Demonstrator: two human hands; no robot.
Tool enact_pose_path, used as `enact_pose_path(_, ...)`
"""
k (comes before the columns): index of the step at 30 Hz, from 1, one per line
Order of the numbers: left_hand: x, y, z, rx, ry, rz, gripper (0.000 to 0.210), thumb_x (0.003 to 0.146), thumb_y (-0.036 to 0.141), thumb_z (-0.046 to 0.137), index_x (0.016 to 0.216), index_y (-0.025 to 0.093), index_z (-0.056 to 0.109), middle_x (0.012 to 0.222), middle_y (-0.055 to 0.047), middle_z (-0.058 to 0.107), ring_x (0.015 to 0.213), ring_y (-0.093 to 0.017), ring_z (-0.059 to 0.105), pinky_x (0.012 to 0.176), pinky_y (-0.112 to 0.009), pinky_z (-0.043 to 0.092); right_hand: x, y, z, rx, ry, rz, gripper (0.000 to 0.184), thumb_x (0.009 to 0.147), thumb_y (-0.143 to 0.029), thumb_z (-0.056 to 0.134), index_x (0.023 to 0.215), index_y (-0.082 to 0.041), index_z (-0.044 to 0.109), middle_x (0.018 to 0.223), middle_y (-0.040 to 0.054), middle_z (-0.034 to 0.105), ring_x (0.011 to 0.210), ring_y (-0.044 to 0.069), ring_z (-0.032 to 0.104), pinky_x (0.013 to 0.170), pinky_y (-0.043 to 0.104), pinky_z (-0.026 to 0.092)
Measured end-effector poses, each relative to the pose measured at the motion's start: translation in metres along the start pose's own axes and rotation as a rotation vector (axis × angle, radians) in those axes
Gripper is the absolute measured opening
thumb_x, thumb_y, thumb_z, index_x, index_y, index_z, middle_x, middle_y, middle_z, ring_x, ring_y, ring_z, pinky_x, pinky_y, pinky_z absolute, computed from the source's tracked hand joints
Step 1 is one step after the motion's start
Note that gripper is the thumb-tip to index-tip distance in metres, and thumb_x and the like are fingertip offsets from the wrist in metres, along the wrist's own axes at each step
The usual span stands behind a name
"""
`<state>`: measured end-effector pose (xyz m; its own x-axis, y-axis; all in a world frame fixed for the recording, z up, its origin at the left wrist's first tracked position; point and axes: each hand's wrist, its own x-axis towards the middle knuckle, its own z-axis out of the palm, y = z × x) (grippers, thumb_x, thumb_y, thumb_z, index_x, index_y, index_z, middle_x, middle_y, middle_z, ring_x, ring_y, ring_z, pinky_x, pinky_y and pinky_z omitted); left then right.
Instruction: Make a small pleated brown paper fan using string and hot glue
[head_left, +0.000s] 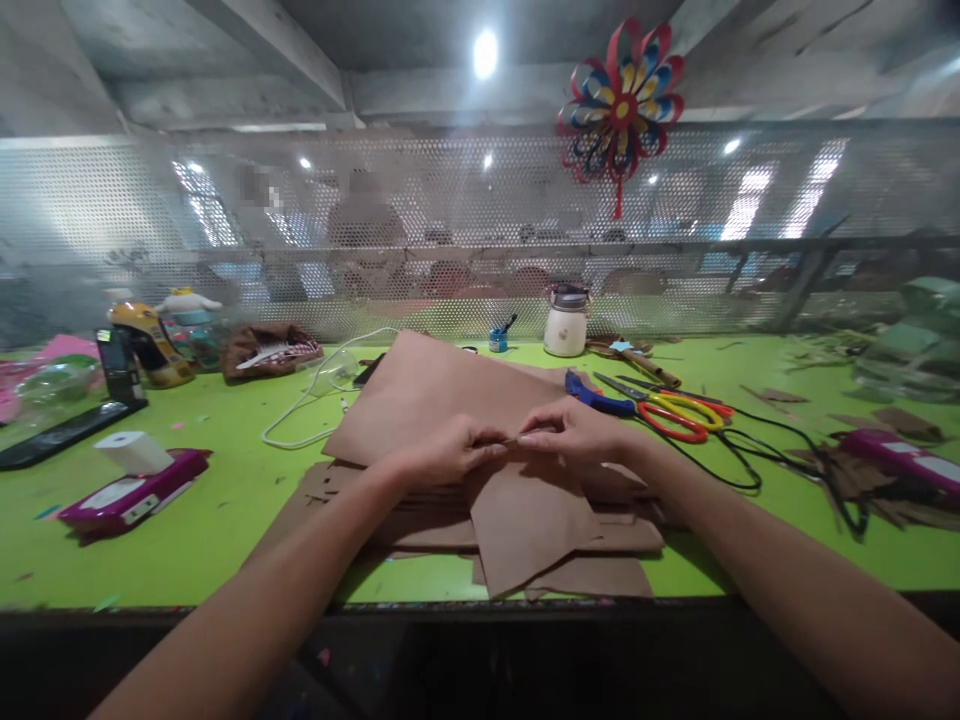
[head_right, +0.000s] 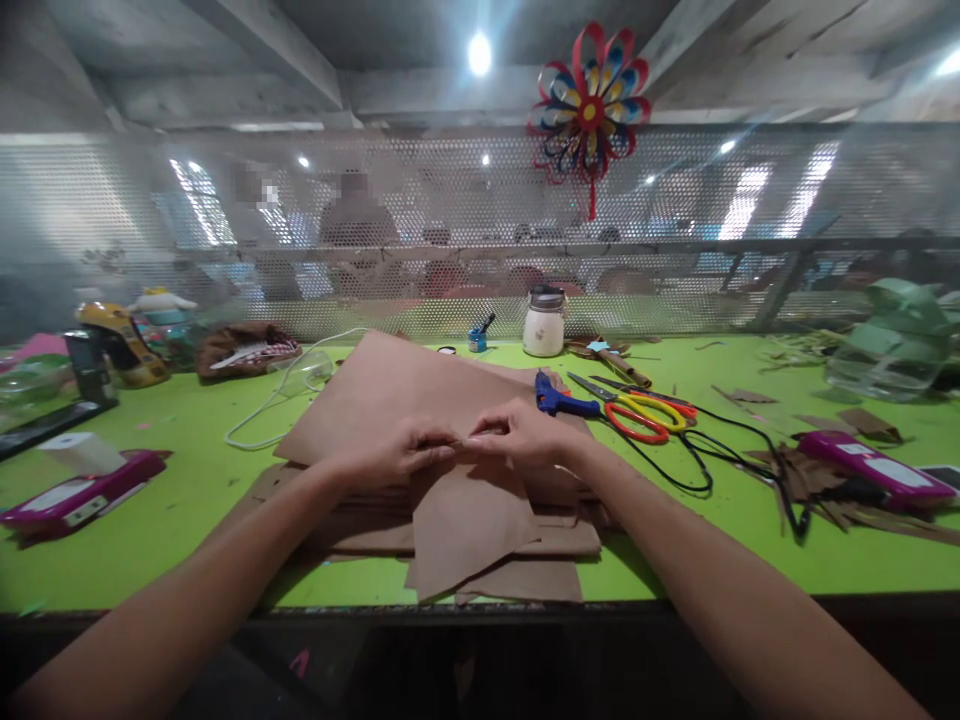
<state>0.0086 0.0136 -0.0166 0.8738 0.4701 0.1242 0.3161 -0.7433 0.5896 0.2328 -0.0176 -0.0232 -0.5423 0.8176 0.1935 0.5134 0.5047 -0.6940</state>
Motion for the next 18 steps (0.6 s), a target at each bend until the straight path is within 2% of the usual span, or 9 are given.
enact_pose_path(2, -0.0003, 0.0012, 0.0003, -0.009, -0.004, 0.008, 0.033, 0.089, 0.033, 0.041, 0.104, 0.014, 0.063, 0.092, -0.006, 0.065, 0.079, -0.015, 0.054, 0.071, -0.023, 0.04, -0.0007, -0.0036, -0.0001, 0.014, -0.035, -0.018, 0.032, 0.083, -0.04, 0.052, 0.091, -0.013, 0.067, 0.08, 0.0042, 0.066, 0.071, 0.014, 0.055, 0.062, 0.023, 0.04)
enact_pose_path(4, -0.0004, 0.0035, 0.0003, -0.01, 0.004, 0.006, 0.034, 0.089, 0.034, 0.041, 0.104, 0.014, 0.063, 0.091, -0.006, 0.066, 0.08, -0.015, 0.055, 0.072, -0.023, 0.04, -0.0013, -0.0067, 0.0007, 0.019, -0.021, -0.001, 0.031, 0.083, -0.039, 0.051, 0.087, -0.012, 0.068, 0.077, 0.0038, 0.065, 0.069, 0.013, 0.055, 0.061, 0.023, 0.04)
enact_pose_path(9, 0.0009, 0.006, -0.0028, 0.008, 0.079, -0.065, 0.03, 0.086, 0.035, 0.045, 0.098, 0.014, 0.063, 0.085, -0.004, 0.065, 0.076, -0.014, 0.056, 0.067, -0.022, 0.04, 0.0002, -0.0059, 0.0036, 0.021, 0.116, 0.012, 0.028, 0.08, -0.036, 0.055, 0.079, -0.011, 0.068, 0.067, 0.0027, 0.063, 0.059, 0.011, 0.052, 0.053, 0.021, 0.038)
enact_pose_path(13, 0.0018, 0.0023, -0.0065, 0.163, 0.161, -0.167, 0.031, 0.085, 0.038, 0.045, 0.084, 0.013, 0.064, 0.074, -0.002, 0.064, 0.068, -0.013, 0.054, 0.06, -0.021, 0.036, 0.0022, 0.0001, 0.0023, 0.018, 0.245, -0.036, 0.025, 0.078, -0.034, 0.057, 0.076, -0.012, 0.068, 0.067, 0.0033, 0.065, 0.062, 0.013, 0.056, 0.055, 0.022, 0.04)
enact_pose_path(15, 0.0015, 0.0015, -0.0073, 0.241, 0.17, -0.172, 0.032, 0.086, 0.038, 0.043, 0.077, 0.013, 0.063, 0.067, -0.001, 0.061, 0.062, -0.012, 0.051, 0.056, -0.02, 0.033, 0.0021, 0.0017, 0.0, -0.005, 0.287, -0.051, 0.024, 0.078, -0.034, 0.058, 0.076, -0.012, 0.068, 0.067, 0.0034, 0.066, 0.063, 0.013, 0.057, 0.056, 0.022, 0.041)
enact_pose_path(18, 0.0005, 0.0037, -0.0075, 0.298, 0.167, -0.13, 0.033, 0.087, 0.037, 0.042, 0.073, 0.013, 0.061, 0.061, 0.001, 0.057, 0.056, -0.009, 0.049, 0.053, -0.019, 0.029, 0.0006, 0.0013, -0.0041, 0.008, 0.284, -0.044, 0.025, 0.077, -0.036, 0.059, 0.076, -0.013, 0.068, 0.068, 0.0038, 0.066, 0.063, 0.013, 0.057, 0.057, 0.022, 0.042)
